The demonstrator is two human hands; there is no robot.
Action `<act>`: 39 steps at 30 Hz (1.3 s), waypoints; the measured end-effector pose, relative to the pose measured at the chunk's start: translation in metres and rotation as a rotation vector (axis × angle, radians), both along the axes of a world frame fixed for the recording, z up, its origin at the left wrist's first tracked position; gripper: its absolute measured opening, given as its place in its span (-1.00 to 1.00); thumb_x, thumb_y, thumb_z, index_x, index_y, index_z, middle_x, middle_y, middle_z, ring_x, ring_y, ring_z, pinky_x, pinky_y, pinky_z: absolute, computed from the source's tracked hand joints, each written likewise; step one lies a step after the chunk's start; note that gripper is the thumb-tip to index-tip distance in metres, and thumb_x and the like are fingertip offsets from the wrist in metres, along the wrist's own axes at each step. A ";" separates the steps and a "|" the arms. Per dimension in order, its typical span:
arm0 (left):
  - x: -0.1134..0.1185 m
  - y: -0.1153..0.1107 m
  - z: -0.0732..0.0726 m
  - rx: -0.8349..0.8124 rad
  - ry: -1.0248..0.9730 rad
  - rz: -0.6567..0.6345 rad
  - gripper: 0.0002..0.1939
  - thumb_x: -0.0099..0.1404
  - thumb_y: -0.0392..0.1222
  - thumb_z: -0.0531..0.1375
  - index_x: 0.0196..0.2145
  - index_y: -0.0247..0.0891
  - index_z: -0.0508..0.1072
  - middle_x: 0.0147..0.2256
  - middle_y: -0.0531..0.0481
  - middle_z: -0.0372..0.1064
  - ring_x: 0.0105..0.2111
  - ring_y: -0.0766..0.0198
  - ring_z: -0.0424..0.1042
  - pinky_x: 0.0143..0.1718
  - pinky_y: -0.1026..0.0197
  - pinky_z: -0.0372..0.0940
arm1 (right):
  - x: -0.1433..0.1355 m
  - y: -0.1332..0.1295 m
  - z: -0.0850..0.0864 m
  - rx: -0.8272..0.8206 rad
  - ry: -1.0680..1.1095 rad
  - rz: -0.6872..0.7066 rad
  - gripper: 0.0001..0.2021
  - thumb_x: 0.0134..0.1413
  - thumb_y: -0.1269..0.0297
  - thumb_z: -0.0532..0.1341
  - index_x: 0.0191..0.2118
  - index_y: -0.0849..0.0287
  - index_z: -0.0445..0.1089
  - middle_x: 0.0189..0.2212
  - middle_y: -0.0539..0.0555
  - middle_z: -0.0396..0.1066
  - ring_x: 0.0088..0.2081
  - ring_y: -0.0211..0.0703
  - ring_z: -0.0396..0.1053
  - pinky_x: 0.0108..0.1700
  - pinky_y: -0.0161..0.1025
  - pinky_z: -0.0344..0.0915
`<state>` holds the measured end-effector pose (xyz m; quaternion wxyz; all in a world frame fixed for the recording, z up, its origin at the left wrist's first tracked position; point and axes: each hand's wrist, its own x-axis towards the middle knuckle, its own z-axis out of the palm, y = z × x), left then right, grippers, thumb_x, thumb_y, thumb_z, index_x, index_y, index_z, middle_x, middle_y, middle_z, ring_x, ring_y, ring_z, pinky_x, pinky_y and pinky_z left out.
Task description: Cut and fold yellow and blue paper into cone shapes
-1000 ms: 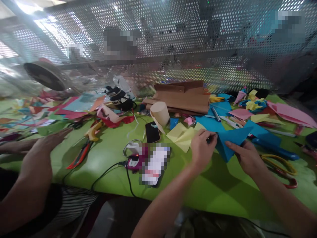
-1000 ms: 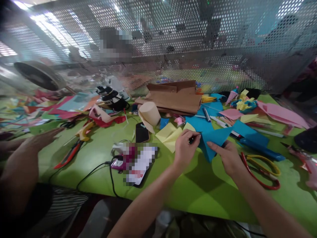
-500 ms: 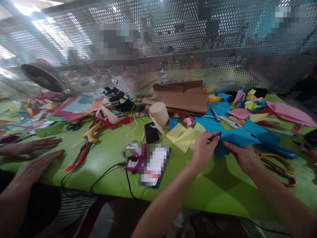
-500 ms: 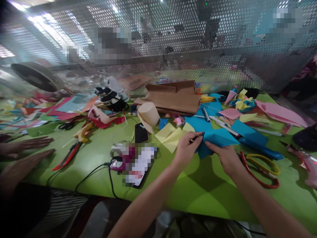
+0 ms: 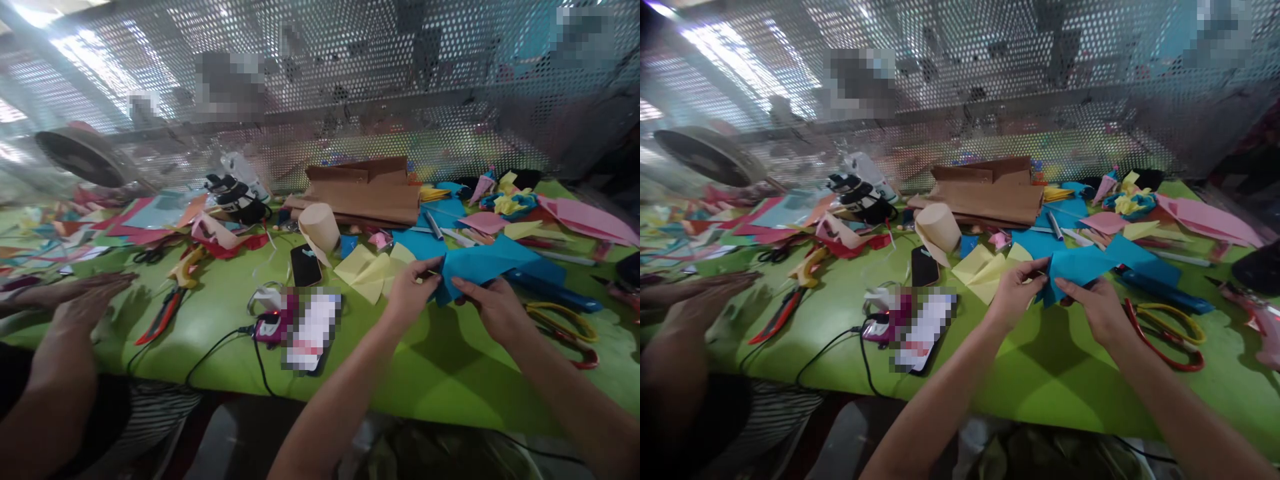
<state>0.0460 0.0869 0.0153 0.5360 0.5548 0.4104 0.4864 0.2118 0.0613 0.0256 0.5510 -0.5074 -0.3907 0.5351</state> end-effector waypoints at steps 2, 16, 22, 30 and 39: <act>-0.001 -0.001 0.003 0.017 0.033 0.009 -0.53 0.27 -0.35 0.27 0.14 -0.26 0.55 0.00 -0.15 0.57 -0.12 0.19 0.52 -0.06 0.15 0.44 | 0.000 0.000 -0.001 0.007 -0.034 0.020 -0.67 -0.30 0.08 0.59 -0.38 0.09 0.59 -0.47 -0.01 0.54 -0.48 -0.19 0.37 -0.46 -0.21 0.33; 0.002 -0.005 0.007 0.046 0.073 0.021 -0.51 0.27 -0.37 0.22 0.16 -0.25 0.52 -0.18 -0.09 0.53 -0.21 0.25 0.47 -0.18 0.24 0.41 | -0.003 0.002 -0.002 0.025 -0.021 0.016 -0.70 -0.25 0.11 0.58 -0.34 0.04 0.62 -0.37 0.00 0.63 -0.36 -0.09 0.48 -0.27 -0.13 0.44; 0.003 -0.004 0.003 0.034 0.054 0.012 -0.53 0.29 -0.33 0.24 0.17 -0.30 0.51 -0.12 -0.15 0.55 -0.15 0.20 0.48 -0.05 0.15 0.42 | -0.001 0.002 -0.004 0.029 -0.022 0.036 -0.66 -0.22 0.08 0.57 -0.26 0.04 0.63 -0.31 0.03 0.64 -0.29 -0.05 0.51 -0.21 -0.10 0.47; 0.004 -0.003 0.001 0.027 0.082 0.023 -0.52 0.27 -0.37 0.25 0.15 -0.27 0.53 -0.14 -0.13 0.58 -0.15 0.19 0.51 -0.05 0.13 0.44 | -0.003 0.002 -0.003 0.023 -0.035 0.010 -0.64 -0.26 0.06 0.58 -0.26 0.00 0.64 -0.29 0.02 0.64 -0.27 -0.03 0.52 -0.23 -0.10 0.49; 0.005 -0.004 0.000 0.029 0.065 0.011 -0.57 0.29 -0.37 0.25 0.12 -0.26 0.55 -0.11 -0.17 0.58 -0.12 0.15 0.53 -0.02 0.07 0.46 | -0.001 0.004 -0.004 0.035 -0.017 0.017 -0.65 -0.22 0.10 0.58 -0.23 0.02 0.65 -0.22 0.02 0.66 -0.21 0.00 0.55 -0.09 -0.04 0.50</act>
